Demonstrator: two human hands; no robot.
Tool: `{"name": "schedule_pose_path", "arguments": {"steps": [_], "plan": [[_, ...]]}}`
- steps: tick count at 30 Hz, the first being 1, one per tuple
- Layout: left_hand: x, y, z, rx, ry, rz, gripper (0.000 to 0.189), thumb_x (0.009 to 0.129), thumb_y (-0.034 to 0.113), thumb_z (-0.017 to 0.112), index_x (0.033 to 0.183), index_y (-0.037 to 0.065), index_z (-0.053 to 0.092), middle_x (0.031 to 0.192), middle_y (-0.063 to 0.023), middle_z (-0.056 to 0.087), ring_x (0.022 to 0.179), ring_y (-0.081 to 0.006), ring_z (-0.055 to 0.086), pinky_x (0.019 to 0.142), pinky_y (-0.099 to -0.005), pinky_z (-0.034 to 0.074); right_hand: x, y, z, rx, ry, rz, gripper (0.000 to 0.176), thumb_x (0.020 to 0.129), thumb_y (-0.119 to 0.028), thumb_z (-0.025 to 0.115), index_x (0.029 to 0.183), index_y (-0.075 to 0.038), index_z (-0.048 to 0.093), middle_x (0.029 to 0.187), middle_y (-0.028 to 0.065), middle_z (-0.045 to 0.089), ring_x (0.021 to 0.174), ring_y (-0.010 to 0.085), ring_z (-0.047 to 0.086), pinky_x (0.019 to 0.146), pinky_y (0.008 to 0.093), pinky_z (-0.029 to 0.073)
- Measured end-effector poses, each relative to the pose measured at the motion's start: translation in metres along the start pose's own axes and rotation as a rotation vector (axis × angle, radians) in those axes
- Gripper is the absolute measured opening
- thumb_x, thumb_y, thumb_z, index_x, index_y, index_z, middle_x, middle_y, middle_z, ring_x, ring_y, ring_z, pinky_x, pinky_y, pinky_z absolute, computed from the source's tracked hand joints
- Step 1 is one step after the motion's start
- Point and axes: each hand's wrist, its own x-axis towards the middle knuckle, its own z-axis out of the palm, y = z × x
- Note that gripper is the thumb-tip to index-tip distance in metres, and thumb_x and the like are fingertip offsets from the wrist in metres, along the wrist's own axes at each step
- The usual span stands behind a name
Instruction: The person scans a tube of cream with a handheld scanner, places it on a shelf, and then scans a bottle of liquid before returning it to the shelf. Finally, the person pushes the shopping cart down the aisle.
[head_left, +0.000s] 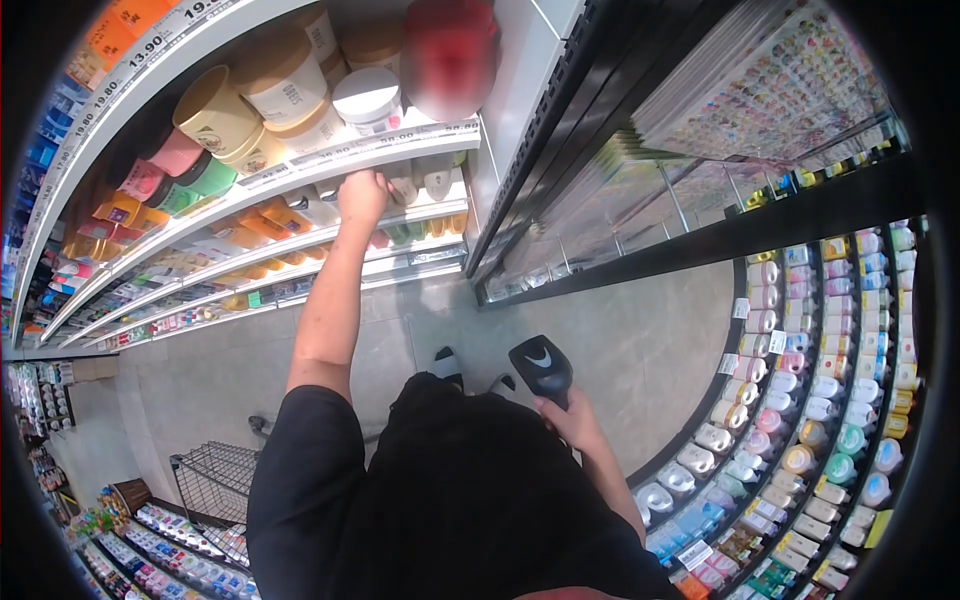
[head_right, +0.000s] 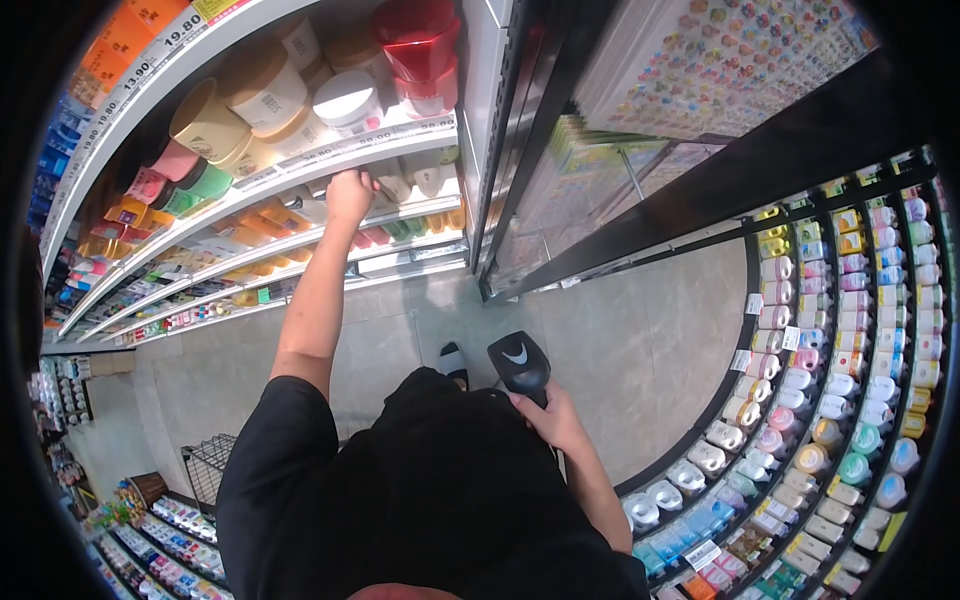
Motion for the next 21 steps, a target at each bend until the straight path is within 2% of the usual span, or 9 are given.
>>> {"name": "schedule_pose_path", "arguments": {"steps": [10, 13, 16, 18, 19, 21], "plan": [[-0.006, 0.009, -0.007, 0.07, -0.024, -0.009, 0.036, 0.096, 0.027, 0.051, 0.072, 0.012, 0.074, 0.08, -0.0176, 0.071, 0.08, -0.0386, 0.069, 0.081, -0.0486, 0.054, -0.004, 0.006, 0.0, -0.002, 0.006, -0.011, 0.031, 0.091, -0.018, 0.072, 0.111, -0.001, 0.057, 0.072, -0.0008, 0.058, 0.056, 0.0072, 0.054, 0.051, 0.0244, 0.045], [-0.003, 0.001, 0.0, 0.105, -0.03, 0.015, 0.034, 0.096, 0.029, 0.051, 0.079, 0.012, 0.074, 0.08, -0.0181, 0.071, 0.08, -0.0387, 0.069, 0.081, -0.0498, 0.054, -0.005, 0.005, 0.001, -0.014, 0.014, 0.005, 0.031, 0.09, -0.018, 0.072, 0.111, -0.001, 0.057, 0.072, -0.0009, 0.058, 0.056, 0.0073, 0.054, 0.05, 0.0247, 0.044], [-0.007, 0.0, 0.007, 0.187, 0.067, 0.01, 0.03, 0.095, 0.03, 0.052, 0.084, 0.012, 0.073, 0.079, -0.0167, 0.071, 0.079, -0.0386, 0.069, 0.078, -0.0494, 0.055, -0.004, 0.01, 0.001, -0.002, 0.019, -0.024, 0.031, 0.09, -0.018, 0.072, 0.111, -0.001, 0.057, 0.072, -0.0009, 0.058, 0.057, 0.0075, 0.054, 0.051, 0.025, 0.044], [-0.031, 0.016, -0.001, -0.024, 0.165, 0.013, 0.024, 0.094, 0.027, 0.054, 0.097, 0.008, 0.069, 0.075, -0.016, 0.07, 0.076, -0.0385, 0.069, 0.072, -0.0471, 0.056, -0.004, 0.012, 0.001, -0.016, 0.025, -0.006, 0.031, 0.09, -0.018, 0.073, 0.111, -0.002, 0.058, 0.072, -0.001, 0.058, 0.057, 0.0076, 0.054, 0.051, 0.0253, 0.044], [-0.046, 0.021, 0.0, -0.024, 0.166, 0.014, 0.024, 0.094, 0.027, 0.054, 0.097, 0.008, 0.069, 0.075, -0.016, 0.07, 0.076, -0.0385, 0.069, 0.072, -0.0471, 0.056, -0.005, 0.013, 0.001, -0.016, 0.026, -0.007, 0.031, 0.09, -0.018, 0.073, 0.111, -0.002, 0.058, 0.072, -0.001, 0.058, 0.057, 0.0076, 0.054, 0.051, 0.0253, 0.044], [-0.073, 0.03, 0.008, -0.294, 0.125, 0.08, 0.026, 0.094, 0.023, 0.055, 0.108, 0.002, 0.062, 0.064, -0.0136, 0.066, 0.068, -0.0336, 0.069, 0.066, -0.0422, 0.056, -0.004, 0.013, 0.0, -0.008, 0.027, -0.022, 0.031, 0.089, -0.018, 0.073, 0.111, -0.002, 0.058, 0.072, -0.0012, 0.058, 0.057, 0.0076, 0.054, 0.052, 0.0254, 0.045]]}}
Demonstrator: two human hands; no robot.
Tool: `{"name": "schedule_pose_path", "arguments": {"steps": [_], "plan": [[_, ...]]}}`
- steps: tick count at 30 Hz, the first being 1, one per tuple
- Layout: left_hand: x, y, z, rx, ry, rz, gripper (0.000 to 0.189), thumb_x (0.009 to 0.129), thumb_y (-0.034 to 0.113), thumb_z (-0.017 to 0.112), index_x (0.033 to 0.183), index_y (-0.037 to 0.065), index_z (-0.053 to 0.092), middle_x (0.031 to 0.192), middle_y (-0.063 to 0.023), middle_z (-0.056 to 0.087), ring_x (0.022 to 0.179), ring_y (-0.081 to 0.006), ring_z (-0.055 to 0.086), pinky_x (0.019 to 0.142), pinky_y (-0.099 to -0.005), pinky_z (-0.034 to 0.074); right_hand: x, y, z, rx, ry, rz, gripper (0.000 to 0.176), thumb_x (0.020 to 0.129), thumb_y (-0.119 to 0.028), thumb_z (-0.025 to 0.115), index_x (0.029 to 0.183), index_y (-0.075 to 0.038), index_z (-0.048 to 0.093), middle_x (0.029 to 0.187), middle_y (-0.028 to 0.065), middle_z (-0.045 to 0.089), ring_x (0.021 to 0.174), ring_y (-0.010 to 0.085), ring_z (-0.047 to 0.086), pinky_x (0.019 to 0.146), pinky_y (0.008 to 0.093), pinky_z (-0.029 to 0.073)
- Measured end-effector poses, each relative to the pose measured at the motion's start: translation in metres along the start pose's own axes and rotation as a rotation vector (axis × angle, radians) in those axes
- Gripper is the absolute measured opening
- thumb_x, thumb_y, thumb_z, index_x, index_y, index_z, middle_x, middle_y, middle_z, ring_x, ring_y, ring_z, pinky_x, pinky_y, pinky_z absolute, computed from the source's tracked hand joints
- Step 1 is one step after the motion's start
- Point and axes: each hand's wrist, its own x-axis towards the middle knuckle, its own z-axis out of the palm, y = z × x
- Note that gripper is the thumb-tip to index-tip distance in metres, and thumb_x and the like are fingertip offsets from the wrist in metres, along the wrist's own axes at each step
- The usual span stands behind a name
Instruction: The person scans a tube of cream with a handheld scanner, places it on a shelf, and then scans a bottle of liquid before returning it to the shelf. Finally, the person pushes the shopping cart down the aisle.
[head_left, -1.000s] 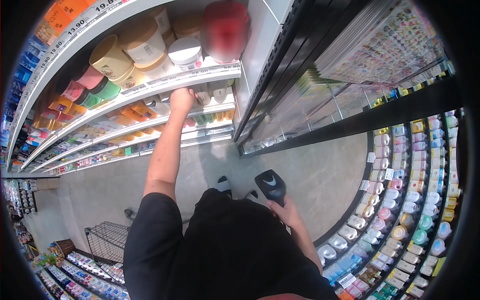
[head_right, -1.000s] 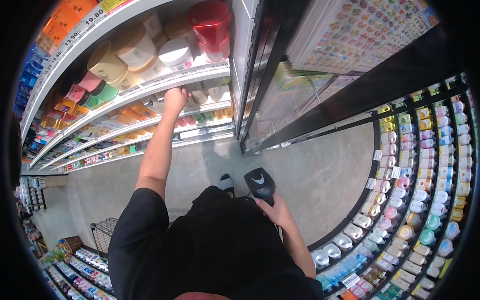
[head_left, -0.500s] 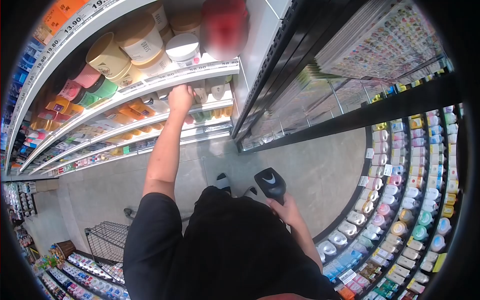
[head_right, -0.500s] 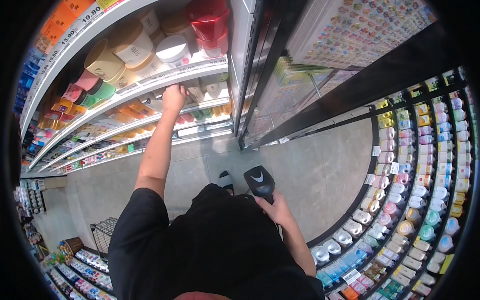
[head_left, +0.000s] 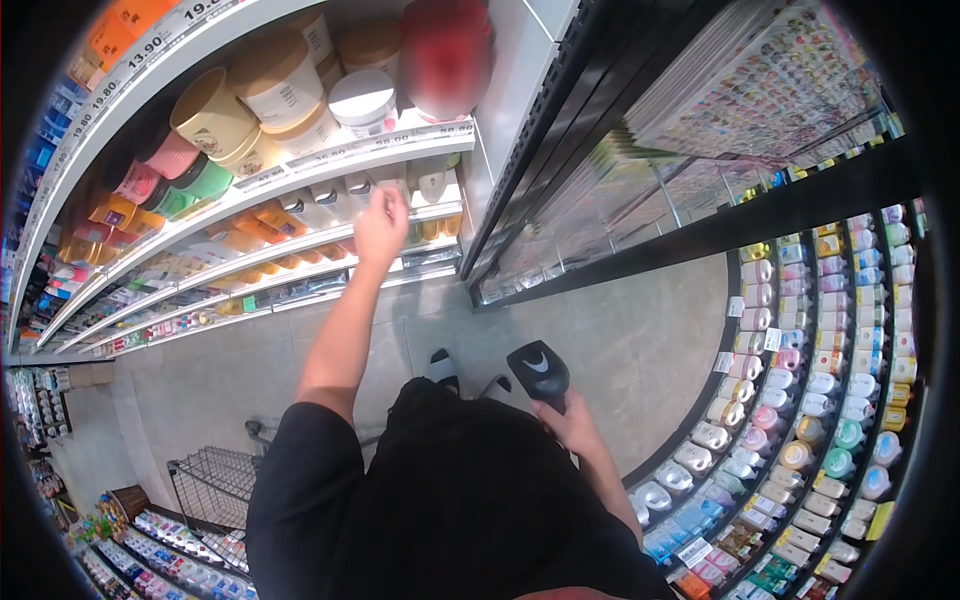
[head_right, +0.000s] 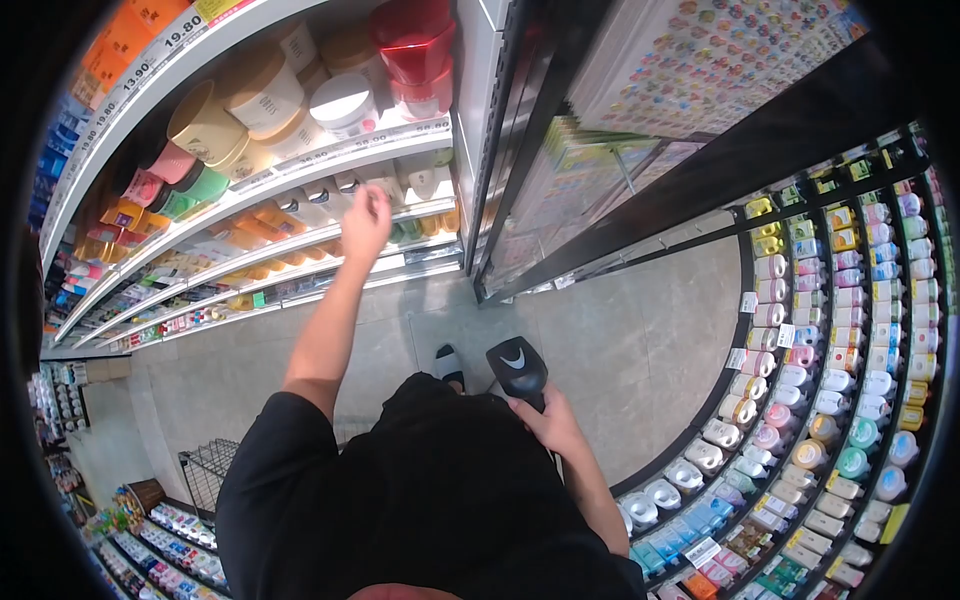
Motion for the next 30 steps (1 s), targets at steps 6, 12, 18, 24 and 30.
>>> {"name": "schedule_pose_path", "arguments": {"steps": [6, 12, 18, 24, 30], "plan": [[-0.001, -0.017, 0.098, -1.076, -0.31, -0.774, 0.035, 0.101, 0.025, 0.045, 0.124, -0.001, 0.054, 0.107, -0.0158, 0.068, 0.098, -0.0243, 0.067, 0.081, -0.0401, 0.058, -0.002, -0.001, 0.001, 0.021, -0.003, 0.022, 0.029, 0.089, -0.014, 0.072, 0.112, -0.002, 0.059, 0.077, -0.001, 0.06, 0.062, 0.0066, 0.055, 0.056, 0.025, 0.045], [0.029, 0.002, 0.135, -2.14, -0.083, -1.204, 0.059, 0.107, 0.038, 0.022, 0.136, -0.011, 0.035, 0.132, -0.022, 0.054, 0.119, -0.0349, 0.058, 0.104, -0.0505, 0.05, -0.004, 0.013, 0.001, 0.013, 0.029, -0.059, 0.033, 0.089, -0.012, 0.072, 0.119, -0.003, 0.06, 0.1, -0.0005, 0.066, 0.092, 0.0077, 0.056, 0.083, 0.0262, 0.046], [0.054, -0.004, 0.169, -2.307, 0.212, -1.239, 0.064, 0.105, 0.046, 0.023, 0.136, -0.009, 0.037, 0.137, -0.0217, 0.048, 0.127, -0.0343, 0.052, 0.109, -0.0514, 0.045, -0.01, 0.004, 0.0, -0.034, 0.06, 0.017, 0.031, 0.09, -0.013, 0.072, 0.117, -0.003, 0.062, 0.103, 0.0001, 0.066, 0.097, 0.0087, 0.056, 0.088, 0.0274, 0.046], [0.058, -0.015, 0.171, -2.292, 0.257, -1.216, 0.068, 0.102, 0.05, 0.029, 0.138, -0.007, 0.036, 0.138, -0.0177, 0.046, 0.129, -0.0319, 0.049, 0.112, -0.0508, 0.041, -0.009, -0.005, 0.006, -0.038, 0.086, 0.054, 0.033, 0.09, -0.016, 0.073, 0.118, -0.004, 0.062, 0.102, 0.0003, 0.065, 0.095, 0.0085, 0.056, 0.087, 0.0273, 0.046], [0.056, -0.016, 0.16, -2.407, 0.249, -1.291, 0.073, 0.102, 0.053, 0.029, 0.145, -0.006, 0.028, 0.145, -0.0167, 0.038, 0.135, -0.0319, 0.042, 0.113, -0.0523, 0.039, -0.003, -0.007, 0.009, -0.092, 0.085, 0.11, 0.034, 0.089, -0.017, 0.074, 0.118, -0.004, 0.062, 0.101, -0.0001, 0.065, 0.093, 0.0082, 0.055, 0.085, 0.0268, 0.046]]}}
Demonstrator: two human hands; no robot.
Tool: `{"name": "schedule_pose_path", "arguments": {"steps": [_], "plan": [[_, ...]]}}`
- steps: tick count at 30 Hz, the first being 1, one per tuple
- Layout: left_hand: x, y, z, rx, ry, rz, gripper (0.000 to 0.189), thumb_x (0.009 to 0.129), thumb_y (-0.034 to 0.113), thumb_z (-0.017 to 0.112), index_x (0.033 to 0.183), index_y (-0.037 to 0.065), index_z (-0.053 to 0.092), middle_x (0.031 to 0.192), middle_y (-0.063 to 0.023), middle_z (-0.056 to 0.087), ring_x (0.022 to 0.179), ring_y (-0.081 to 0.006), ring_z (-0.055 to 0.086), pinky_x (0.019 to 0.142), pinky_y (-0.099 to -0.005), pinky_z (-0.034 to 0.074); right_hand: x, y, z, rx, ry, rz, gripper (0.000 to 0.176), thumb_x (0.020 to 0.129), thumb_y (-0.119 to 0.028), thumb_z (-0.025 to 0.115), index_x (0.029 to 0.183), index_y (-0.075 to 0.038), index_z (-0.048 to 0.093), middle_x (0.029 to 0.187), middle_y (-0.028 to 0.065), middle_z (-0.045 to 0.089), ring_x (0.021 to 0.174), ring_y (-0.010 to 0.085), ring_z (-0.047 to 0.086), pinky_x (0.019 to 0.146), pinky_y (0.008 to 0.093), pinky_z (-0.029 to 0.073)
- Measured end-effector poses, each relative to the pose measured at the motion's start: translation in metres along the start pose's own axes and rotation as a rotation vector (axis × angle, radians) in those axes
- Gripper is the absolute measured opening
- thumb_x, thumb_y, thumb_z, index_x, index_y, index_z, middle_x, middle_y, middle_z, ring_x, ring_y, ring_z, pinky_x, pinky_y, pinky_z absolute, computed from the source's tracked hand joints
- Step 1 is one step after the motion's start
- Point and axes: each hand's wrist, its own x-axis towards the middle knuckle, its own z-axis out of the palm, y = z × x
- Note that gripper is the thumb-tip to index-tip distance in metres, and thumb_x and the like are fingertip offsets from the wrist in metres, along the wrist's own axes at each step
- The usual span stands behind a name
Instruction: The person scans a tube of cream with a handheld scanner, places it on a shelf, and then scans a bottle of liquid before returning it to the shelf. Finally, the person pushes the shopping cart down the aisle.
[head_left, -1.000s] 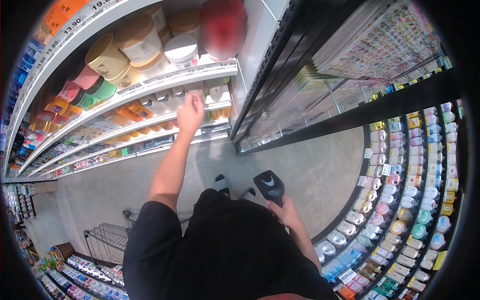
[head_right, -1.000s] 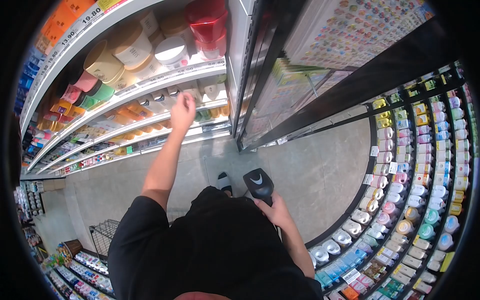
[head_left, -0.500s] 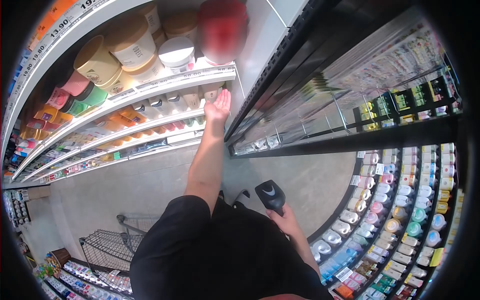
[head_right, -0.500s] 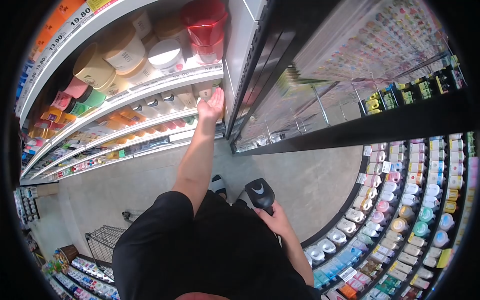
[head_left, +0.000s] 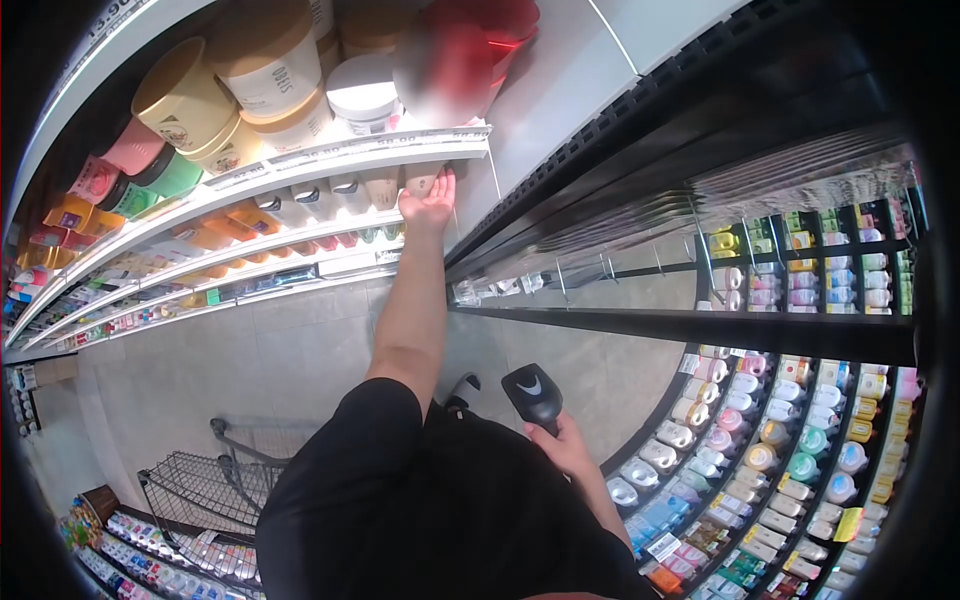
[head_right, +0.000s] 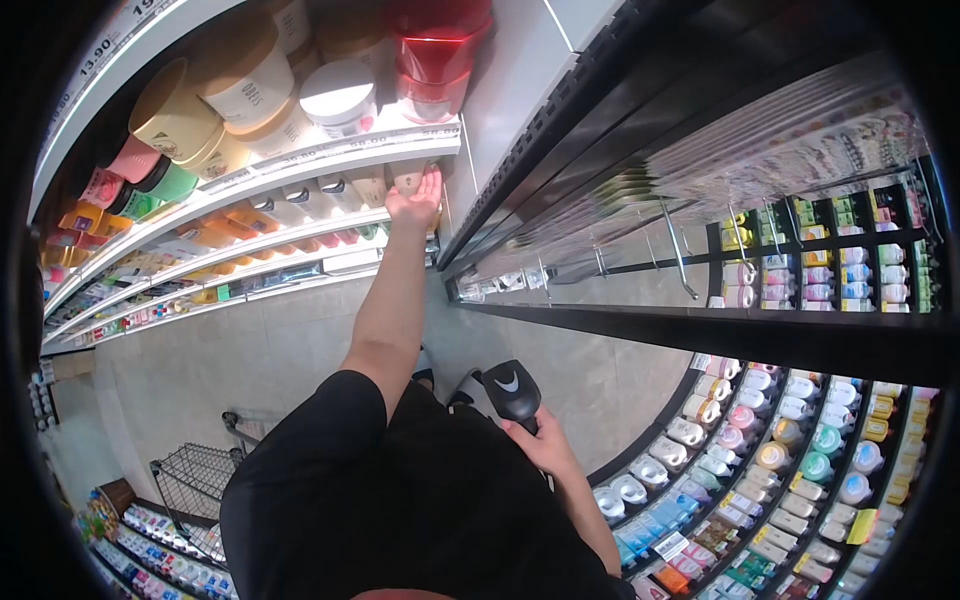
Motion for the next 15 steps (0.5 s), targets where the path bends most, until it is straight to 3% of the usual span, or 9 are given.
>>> {"name": "schedule_pose_path", "arguments": {"steps": [5, 15], "plan": [[-0.007, -0.004, 0.014, -0.039, 0.039, 0.011, 0.076, 0.101, 0.055, 0.03, 0.147, -0.006, 0.024, 0.147, -0.0169, 0.034, 0.136, -0.0327, 0.04, 0.113, -0.0536, 0.039, 0.001, -0.005, 0.004, 0.001, -0.02, -0.034, 0.033, 0.089, -0.017, 0.073, 0.118, -0.004, 0.062, 0.101, -0.0003, 0.064, 0.092, 0.0083, 0.055, 0.084, 0.0265, 0.046], [-0.002, -0.008, 0.014, 0.033, -0.01, 0.144, 0.067, 0.101, 0.052, 0.034, 0.138, -0.004, 0.04, 0.134, -0.0181, 0.047, 0.126, -0.0313, 0.049, 0.11, -0.0528, 0.044, -0.003, 0.001, 0.007, 0.005, 0.027, -0.007, 0.033, 0.09, -0.017, 0.073, 0.117, -0.003, 0.062, 0.101, 0.0006, 0.065, 0.093, 0.0088, 0.055, 0.084, 0.0271, 0.046]]}}
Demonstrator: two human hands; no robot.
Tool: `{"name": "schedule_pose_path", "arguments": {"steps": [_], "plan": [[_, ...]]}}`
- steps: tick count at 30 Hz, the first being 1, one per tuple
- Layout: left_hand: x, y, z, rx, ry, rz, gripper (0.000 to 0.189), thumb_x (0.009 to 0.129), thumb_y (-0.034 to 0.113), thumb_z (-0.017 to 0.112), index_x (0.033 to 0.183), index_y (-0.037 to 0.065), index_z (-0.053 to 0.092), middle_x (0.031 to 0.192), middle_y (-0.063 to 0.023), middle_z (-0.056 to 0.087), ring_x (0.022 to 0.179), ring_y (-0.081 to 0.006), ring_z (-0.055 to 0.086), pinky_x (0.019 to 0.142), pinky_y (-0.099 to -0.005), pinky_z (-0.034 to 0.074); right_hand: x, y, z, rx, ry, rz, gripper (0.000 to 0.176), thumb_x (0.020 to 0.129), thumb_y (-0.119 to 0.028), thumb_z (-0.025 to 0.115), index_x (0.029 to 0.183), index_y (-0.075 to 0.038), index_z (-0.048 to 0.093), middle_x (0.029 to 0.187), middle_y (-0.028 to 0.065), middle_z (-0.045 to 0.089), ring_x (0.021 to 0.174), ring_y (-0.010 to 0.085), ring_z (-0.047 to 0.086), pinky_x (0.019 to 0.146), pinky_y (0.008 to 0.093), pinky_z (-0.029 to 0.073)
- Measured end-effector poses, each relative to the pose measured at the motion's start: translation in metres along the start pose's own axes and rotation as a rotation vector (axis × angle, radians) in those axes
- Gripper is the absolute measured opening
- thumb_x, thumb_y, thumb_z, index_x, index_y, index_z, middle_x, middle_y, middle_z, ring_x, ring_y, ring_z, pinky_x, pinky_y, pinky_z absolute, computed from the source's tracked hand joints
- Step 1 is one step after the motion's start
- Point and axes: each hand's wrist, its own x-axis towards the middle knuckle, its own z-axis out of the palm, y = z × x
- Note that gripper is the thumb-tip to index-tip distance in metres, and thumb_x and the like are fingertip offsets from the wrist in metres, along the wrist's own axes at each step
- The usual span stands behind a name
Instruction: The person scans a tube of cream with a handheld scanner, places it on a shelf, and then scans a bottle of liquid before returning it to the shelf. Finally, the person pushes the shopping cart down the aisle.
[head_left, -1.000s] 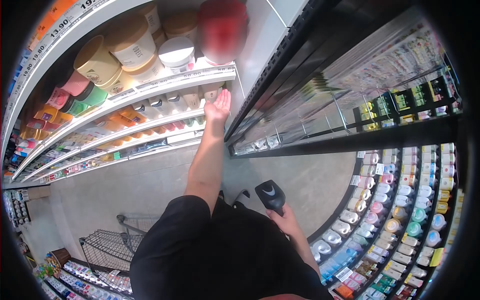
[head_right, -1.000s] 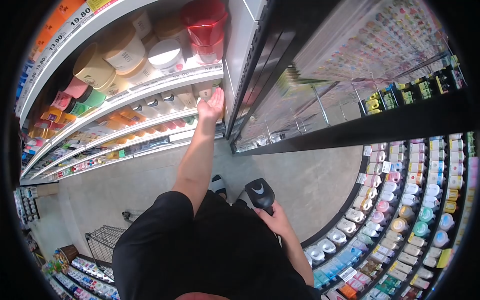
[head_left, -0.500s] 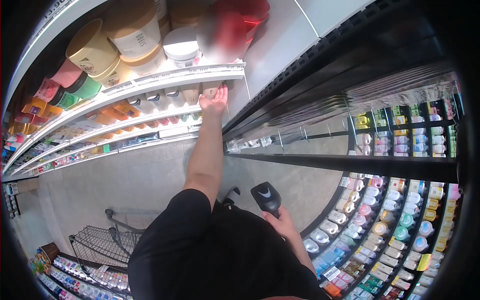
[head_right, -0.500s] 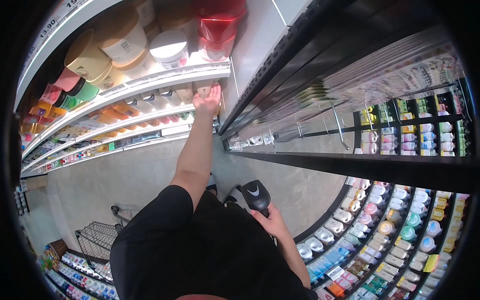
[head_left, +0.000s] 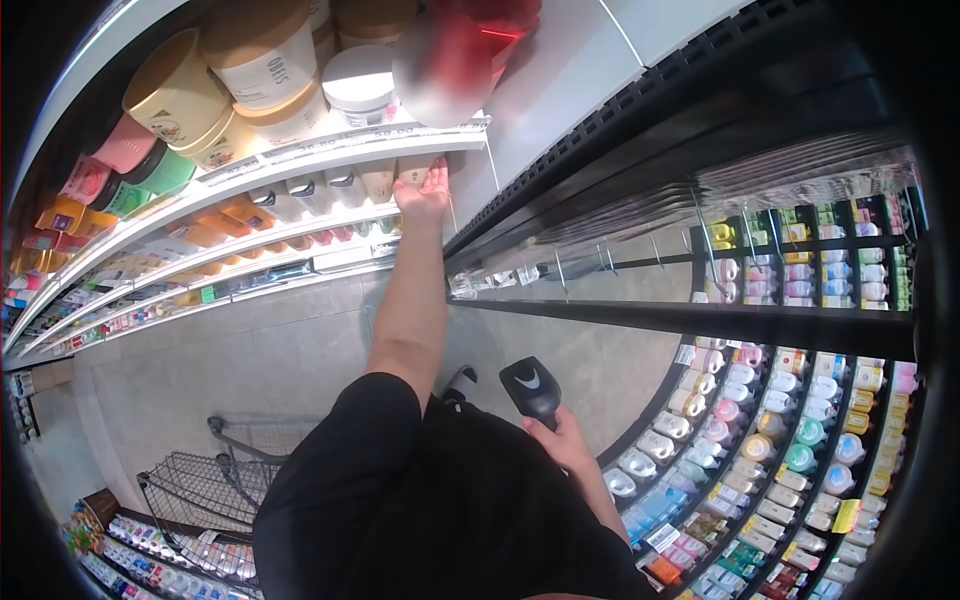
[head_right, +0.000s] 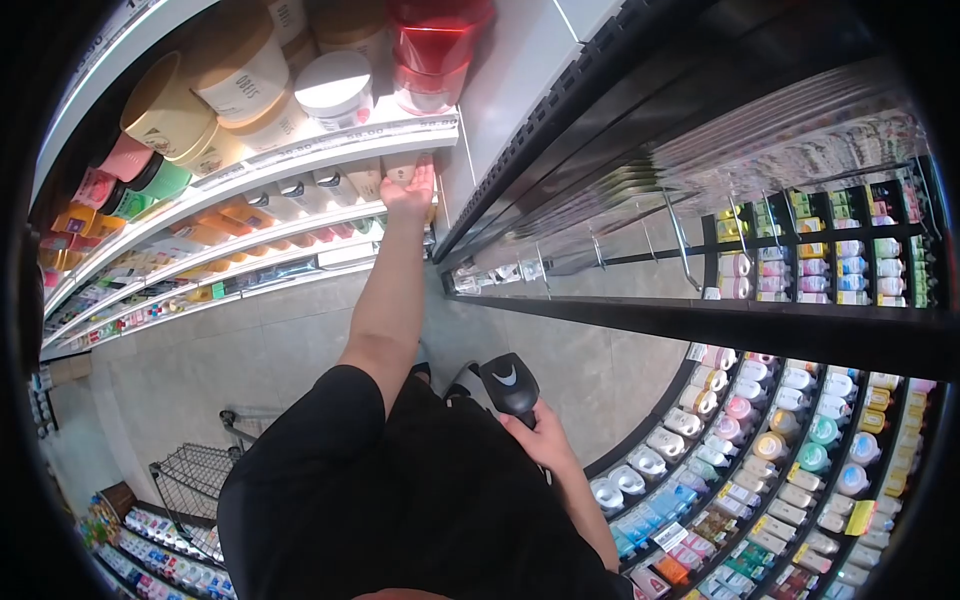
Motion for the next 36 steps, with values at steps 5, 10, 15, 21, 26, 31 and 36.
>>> {"name": "schedule_pose_path", "arguments": {"steps": [5, 10, 15, 21, 26, 31, 36], "plan": [[0.005, 0.007, -0.002, -0.027, 0.083, -0.026, 0.067, 0.101, 0.053, 0.036, 0.138, -0.004, 0.041, 0.132, -0.0184, 0.048, 0.126, -0.0313, 0.049, 0.11, -0.053, 0.044, 0.0, 0.002, 0.0, 0.0, 0.002, -0.007, 0.034, 0.09, -0.018, 0.074, 0.118, -0.003, 0.062, 0.102, 0.0014, 0.065, 0.094, 0.0094, 0.056, 0.085, 0.0277, 0.047], [0.007, 0.009, -0.007, -0.006, 0.078, -0.06, 0.071, 0.101, 0.055, 0.035, 0.14, -0.004, 0.038, 0.14, -0.0195, 0.044, 0.133, -0.0317, 0.045, 0.113, -0.0549, 0.04, -0.001, 0.001, 0.001, 0.005, -0.004, -0.017, 0.035, 0.089, -0.018, 0.074, 0.118, -0.003, 0.061, 0.104, 0.0022, 0.066, 0.095, 0.0097, 0.057, 0.086, 0.0279, 0.047], [0.004, 0.012, -0.009, 0.029, 0.016, -0.085, 0.074, 0.101, 0.057, 0.033, 0.142, -0.005, 0.036, 0.143, -0.0187, 0.042, 0.137, -0.0315, 0.042, 0.114, -0.0547, 0.037, 0.0, 0.001, 0.001, -0.011, -0.003, -0.021, 0.035, 0.089, -0.017, 0.074, 0.118, -0.003, 0.061, 0.103, 0.002, 0.066, 0.094, 0.0097, 0.057, 0.086, 0.0277, 0.047], [-0.021, 0.014, -0.012, 0.104, 0.051, -0.098, 0.073, 0.102, 0.053, 0.032, 0.146, -0.004, 0.027, 0.142, -0.0174, 0.042, 0.134, -0.03, 0.045, 0.113, -0.0534, 0.039, 0.001, 0.0, 0.0, -0.013, -0.018, -0.012, 0.035, 0.089, -0.017, 0.074, 0.118, -0.003, 0.061, 0.104, 0.0016, 0.066, 0.095, 0.0096, 0.057, 0.086, 0.0279, 0.047], [-0.047, 0.034, -0.047, 0.331, 0.026, -0.054, 0.061, 0.103, 0.052, 0.034, 0.138, 0.002, 0.035, 0.13, -0.0147, 0.052, 0.115, -0.0267, 0.057, 0.104, -0.0521, 0.046, 0.001, 0.0, -0.001, 0.039, -0.026, 0.0, 0.035, 0.089, -0.017, 0.073, 0.119, -0.003, 0.061, 0.105, 0.0016, 0.066, 0.097, 0.0102, 0.057, 0.088, 0.0285, 0.046], [-0.099, 0.041, -0.034, 1.561, -0.238, 0.279, 0.043, 0.099, 0.036, 0.052, 0.131, 0.007, 0.051, 0.107, -0.009, 0.066, 0.086, -0.0196, 0.066, 0.083, -0.0381, 0.055, 0.003, -0.003, -0.003, 0.059, -0.073, -0.088, 0.036, 0.089, -0.016, 0.072, 0.12, -0.004, 0.06, 0.106, 0.002, 0.066, 0.098, 0.0111, 0.057, 0.089, 0.029, 0.046], [-0.132, 0.047, 0.023, 2.626, -0.657, 1.204, 0.033, 0.095, 0.029, 0.057, 0.125, 0.016, 0.059, 0.092, -0.012, 0.073, 0.08, -0.0335, 0.07, 0.074, -0.0448, 0.056, 0.003, -0.006, -0.008, 0.03, -0.103, -0.119, 0.037, 0.089, -0.014, 0.072, 0.122, -0.003, 0.059, 0.105, 0.0022, 0.066, 0.097, 0.0103, 0.057, 0.089, 0.0281, 0.047]]}}
